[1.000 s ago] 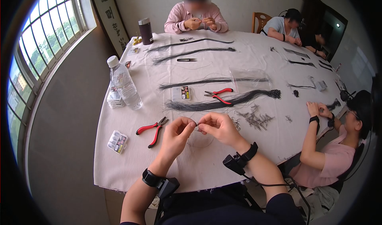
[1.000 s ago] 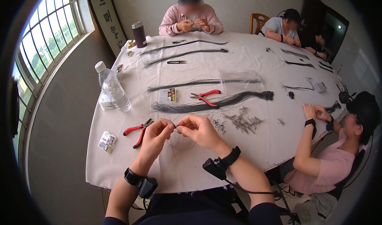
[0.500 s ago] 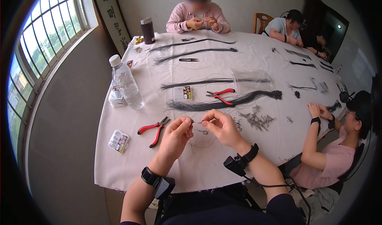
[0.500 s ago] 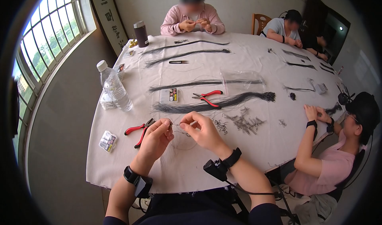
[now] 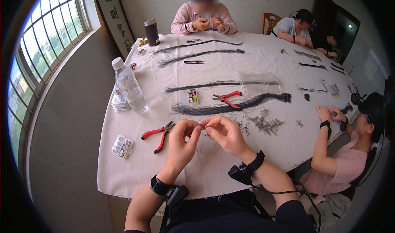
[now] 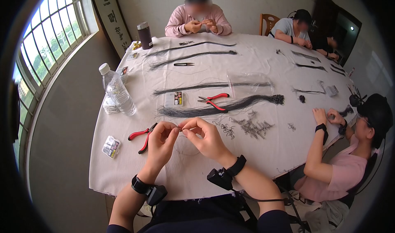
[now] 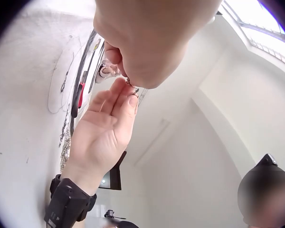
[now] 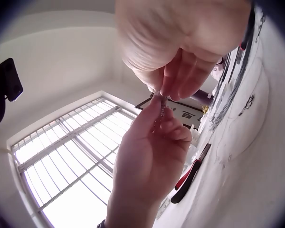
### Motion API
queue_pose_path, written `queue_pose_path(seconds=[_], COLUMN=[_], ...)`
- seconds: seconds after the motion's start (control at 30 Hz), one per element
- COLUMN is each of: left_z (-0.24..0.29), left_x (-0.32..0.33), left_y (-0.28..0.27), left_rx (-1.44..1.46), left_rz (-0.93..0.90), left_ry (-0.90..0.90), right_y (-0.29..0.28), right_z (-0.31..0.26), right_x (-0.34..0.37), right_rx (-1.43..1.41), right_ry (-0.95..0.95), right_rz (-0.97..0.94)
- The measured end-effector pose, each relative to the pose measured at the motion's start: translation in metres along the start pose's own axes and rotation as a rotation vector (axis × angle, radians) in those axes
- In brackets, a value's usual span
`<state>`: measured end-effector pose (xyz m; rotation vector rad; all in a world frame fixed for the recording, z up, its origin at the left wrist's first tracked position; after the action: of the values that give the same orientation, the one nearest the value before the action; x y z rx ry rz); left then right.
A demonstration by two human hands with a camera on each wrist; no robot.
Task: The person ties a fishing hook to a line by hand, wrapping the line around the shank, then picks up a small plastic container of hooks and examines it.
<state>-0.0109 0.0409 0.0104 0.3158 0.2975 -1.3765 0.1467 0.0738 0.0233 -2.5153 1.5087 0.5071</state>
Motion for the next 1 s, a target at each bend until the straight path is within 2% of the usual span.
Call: queue_pose_path(seconds=[0.17,0.27,0.57,0.7,0.77,1.0], left_z=[0.017,0.019,0.017,0.012,0.011,0.012], left_x=[-0.001,-0.001,-0.001,-0.001,-0.001,-0.001], left_y=[0.002,0.003,0.003,0.002,0.001,0.002], left_rx=[-0.203,-0.225,-0.207,-0.175,-0.176,-0.184], left_rz=[0.007,0.004,0.010,0.017,0.032,0.040], left_ry=[0.132,0.144,0.126,0.101,0.105,0.099], right_y=[-0.005,-0.004,-0.005,-0.008,-0.008,-0.002], right_z=[0.001,-0.002,-0.005,-0.004,-0.004,-0.007], right_x=[-0.001,0.000,0.001,0.001,0.000,0.000], right_rx=[-0.026,-0.022,0.164,0.120,0.117,0.068], right_ry=[0.014,0.051,-0.019,0.019,-0.028,-0.030], right_rz=[0.023,0.040,0.095,0.093,0.014,-0.044])
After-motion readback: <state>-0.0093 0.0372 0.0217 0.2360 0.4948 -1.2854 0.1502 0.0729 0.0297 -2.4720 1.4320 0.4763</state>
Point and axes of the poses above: each hand's wrist, its own x-axis away from the middle knuckle, its own y-axis out of the palm, z = x × y, the point moved 4 cm from there along -x, towards the middle knuckle, and after that the axes turned 1 degree about z, right-handed, at the moved point
